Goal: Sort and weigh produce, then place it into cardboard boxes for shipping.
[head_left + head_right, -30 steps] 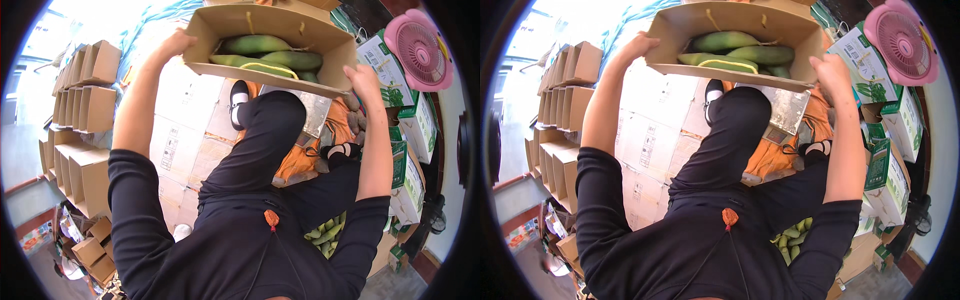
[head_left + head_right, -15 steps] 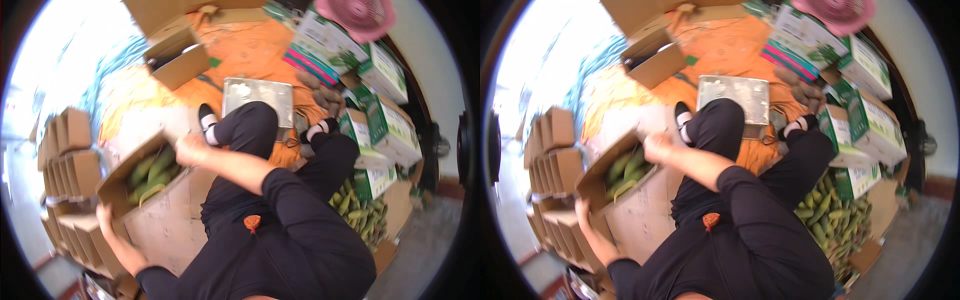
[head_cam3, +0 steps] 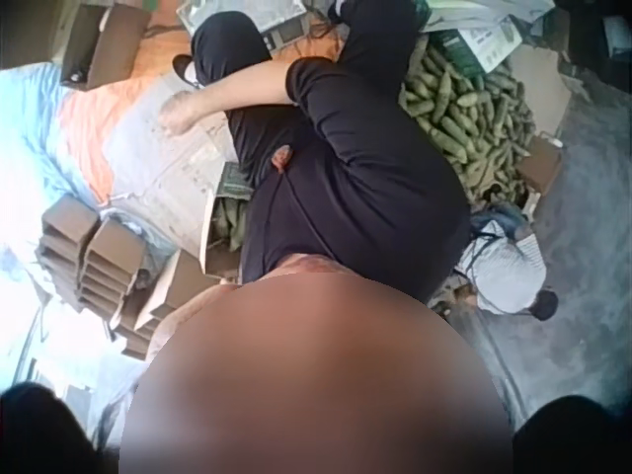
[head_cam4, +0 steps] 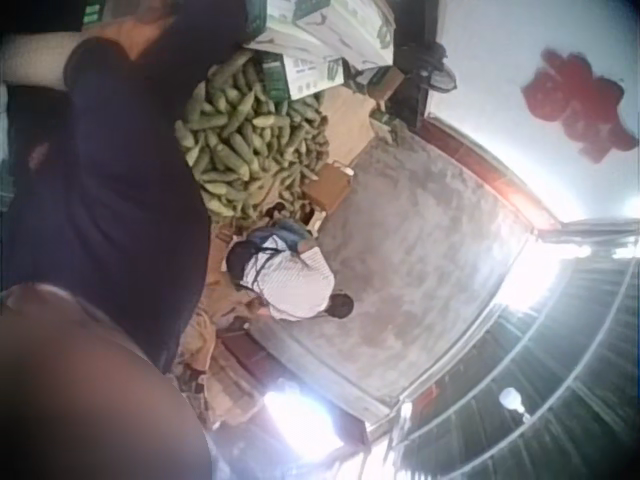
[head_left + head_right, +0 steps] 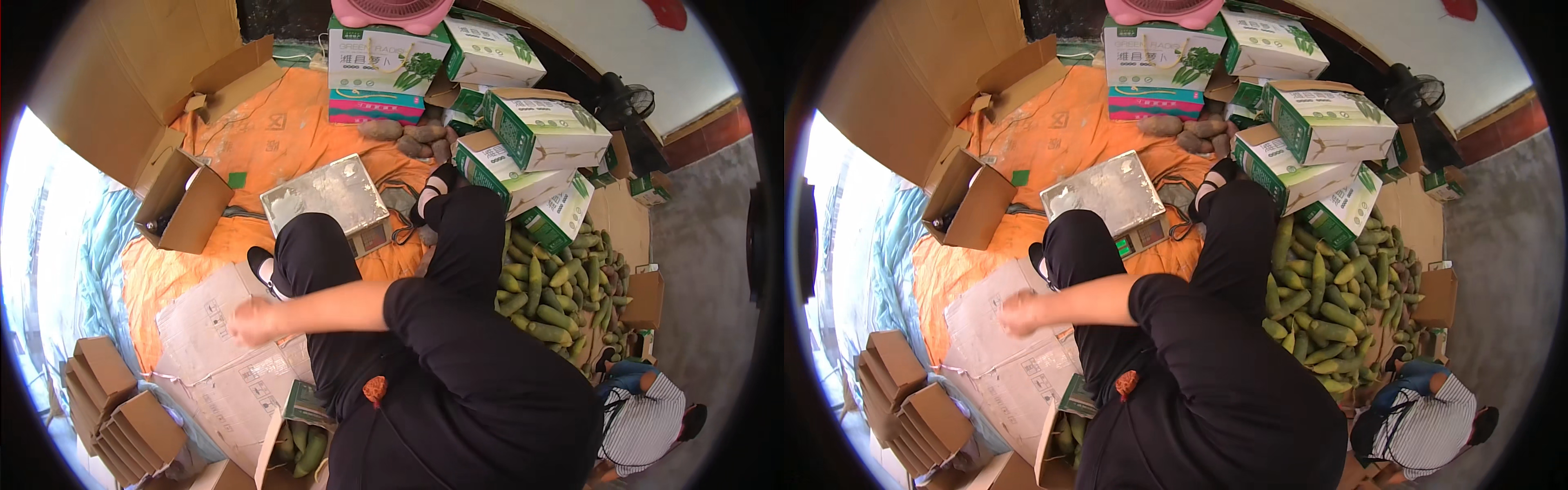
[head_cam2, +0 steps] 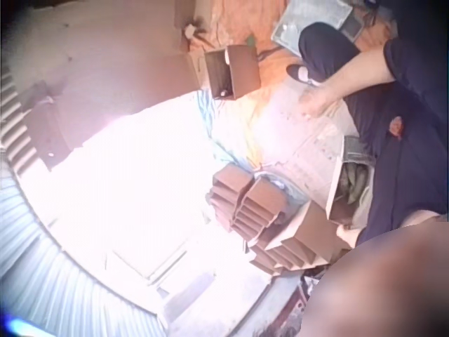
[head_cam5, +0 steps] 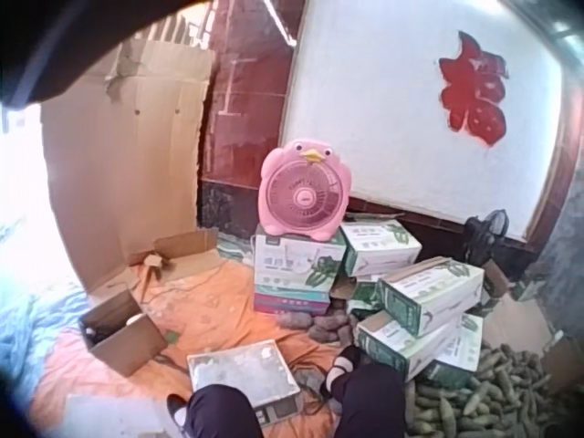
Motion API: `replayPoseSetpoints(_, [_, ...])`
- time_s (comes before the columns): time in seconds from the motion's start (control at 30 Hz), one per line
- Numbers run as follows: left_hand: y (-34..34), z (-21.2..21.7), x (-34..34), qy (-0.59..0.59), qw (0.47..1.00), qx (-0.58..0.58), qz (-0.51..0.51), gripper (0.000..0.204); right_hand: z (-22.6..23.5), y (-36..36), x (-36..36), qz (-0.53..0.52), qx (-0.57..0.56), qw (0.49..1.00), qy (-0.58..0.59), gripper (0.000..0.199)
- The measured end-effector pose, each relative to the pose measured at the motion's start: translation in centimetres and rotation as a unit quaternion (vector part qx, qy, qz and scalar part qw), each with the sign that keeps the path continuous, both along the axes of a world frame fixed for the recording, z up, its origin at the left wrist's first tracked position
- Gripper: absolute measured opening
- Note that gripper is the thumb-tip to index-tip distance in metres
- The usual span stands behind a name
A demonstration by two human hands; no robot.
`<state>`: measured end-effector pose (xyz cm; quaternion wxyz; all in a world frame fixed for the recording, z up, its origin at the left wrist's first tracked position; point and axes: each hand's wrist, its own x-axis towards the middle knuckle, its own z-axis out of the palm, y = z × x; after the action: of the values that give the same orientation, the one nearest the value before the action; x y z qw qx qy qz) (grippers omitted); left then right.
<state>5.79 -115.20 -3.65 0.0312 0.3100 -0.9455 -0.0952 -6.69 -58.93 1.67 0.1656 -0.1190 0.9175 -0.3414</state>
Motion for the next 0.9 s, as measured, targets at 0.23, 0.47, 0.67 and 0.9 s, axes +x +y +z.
replayPoseSetpoints(0.23, [6.3,4.9,1.0,0.195,0.956,-0.089,0.199,0.019,5.8,21.5,1.1,-0.309,0.028,0.934,0.178,0.021])
replayPoseSetpoints(0.47, [16.8,6.9,-10.0,0.371,0.9,-0.163,-0.158,0.026,7.4,41.2,11.4,-0.453,0.41,0.776,0.161,0.017])
replayPoseSetpoints(0.67, [31.5,7.1,-16.5,0.302,0.878,0.074,-0.364,0.021,6.2,49.6,22.5,-0.573,0.503,0.645,0.06,0.038])
replayPoseSetpoints(0.9, [49.4,8.7,-16.5,0.271,0.783,0.18,-0.53,0.017,3.1,50.9,32.2,-0.602,0.536,0.591,-0.027,0.051])
